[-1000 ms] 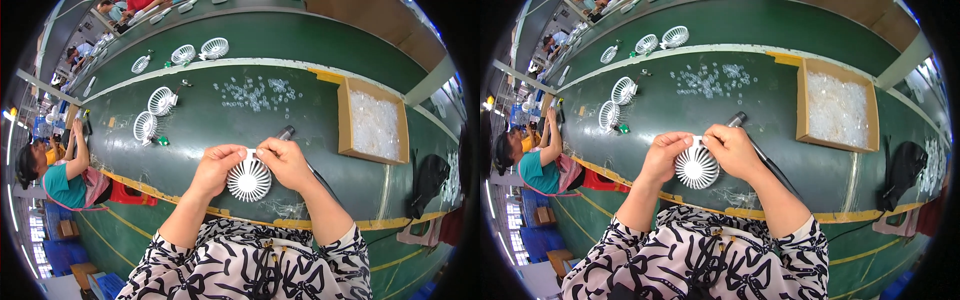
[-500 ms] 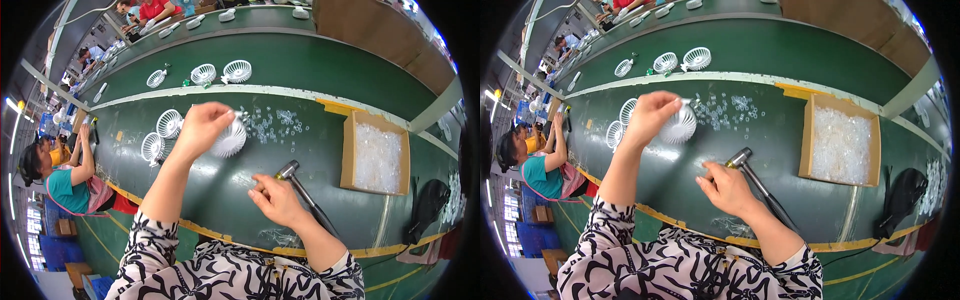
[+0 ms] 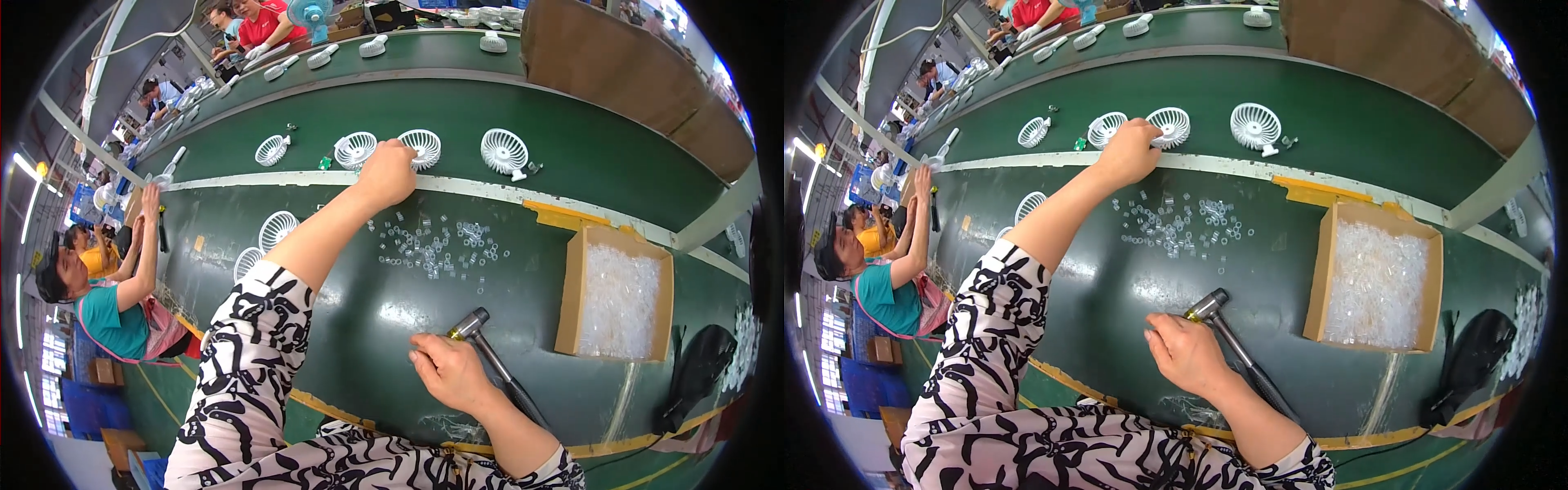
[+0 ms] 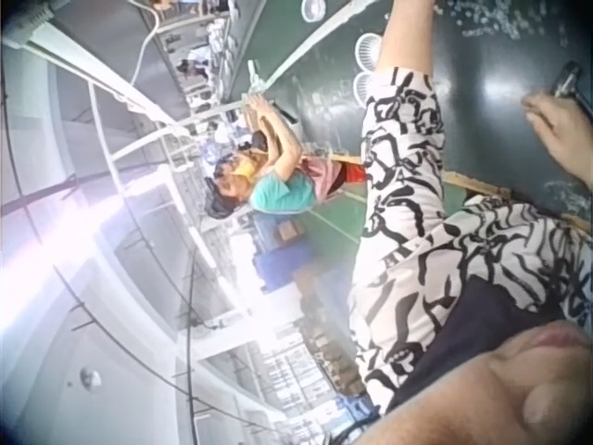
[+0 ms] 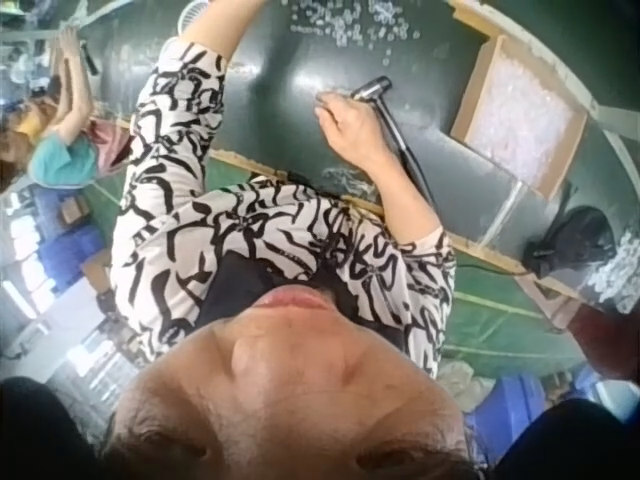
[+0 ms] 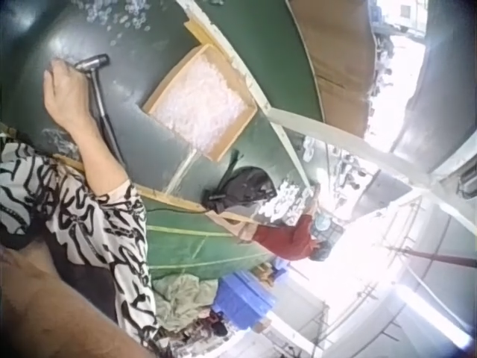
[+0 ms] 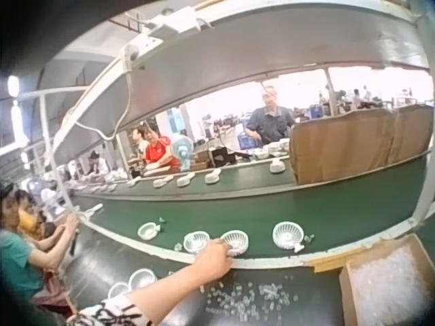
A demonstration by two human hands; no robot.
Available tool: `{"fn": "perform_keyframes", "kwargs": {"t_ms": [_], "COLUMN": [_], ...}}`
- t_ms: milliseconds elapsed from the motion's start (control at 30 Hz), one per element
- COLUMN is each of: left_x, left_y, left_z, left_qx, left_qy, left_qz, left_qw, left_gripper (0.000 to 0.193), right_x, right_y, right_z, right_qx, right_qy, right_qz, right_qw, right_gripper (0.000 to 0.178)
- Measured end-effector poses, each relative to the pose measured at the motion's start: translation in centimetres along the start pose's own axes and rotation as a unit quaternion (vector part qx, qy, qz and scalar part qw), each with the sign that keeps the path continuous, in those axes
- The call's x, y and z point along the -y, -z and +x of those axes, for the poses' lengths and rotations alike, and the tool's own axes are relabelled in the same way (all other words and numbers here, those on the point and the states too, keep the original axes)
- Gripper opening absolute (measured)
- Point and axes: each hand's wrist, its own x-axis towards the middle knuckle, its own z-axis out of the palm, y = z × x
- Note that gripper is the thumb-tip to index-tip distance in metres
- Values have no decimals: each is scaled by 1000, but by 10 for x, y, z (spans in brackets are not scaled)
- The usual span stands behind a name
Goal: The person assembles mini fan parts along an assembly line by inserting circuit boards and wires into plastic fan grilles by hand, tapping them into place with a small hammer, and placing the assembled casings onto a conveyor belt.
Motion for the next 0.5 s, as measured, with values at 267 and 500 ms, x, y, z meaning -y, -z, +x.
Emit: {"fn": "perform_keyframes", "kwargs": {"t_ms": [267,500], "left_x": [-18,-14], "left_y": [-24,-18], "left_z": [19,11], "left_qx": [52,-127], "left_qy": [73,63], "left_qz": [95,-151], "left_qw": [991,978], "left_gripper": [27,35], "right_x": [2,3], "right_y": [4,5], "right_z": [1,1], "right_qx": [-11,1], "right_qy": [0,1], "right_qz": [-22,-3], "right_qw": [1000,1000], "right_gripper": [16,17]}}
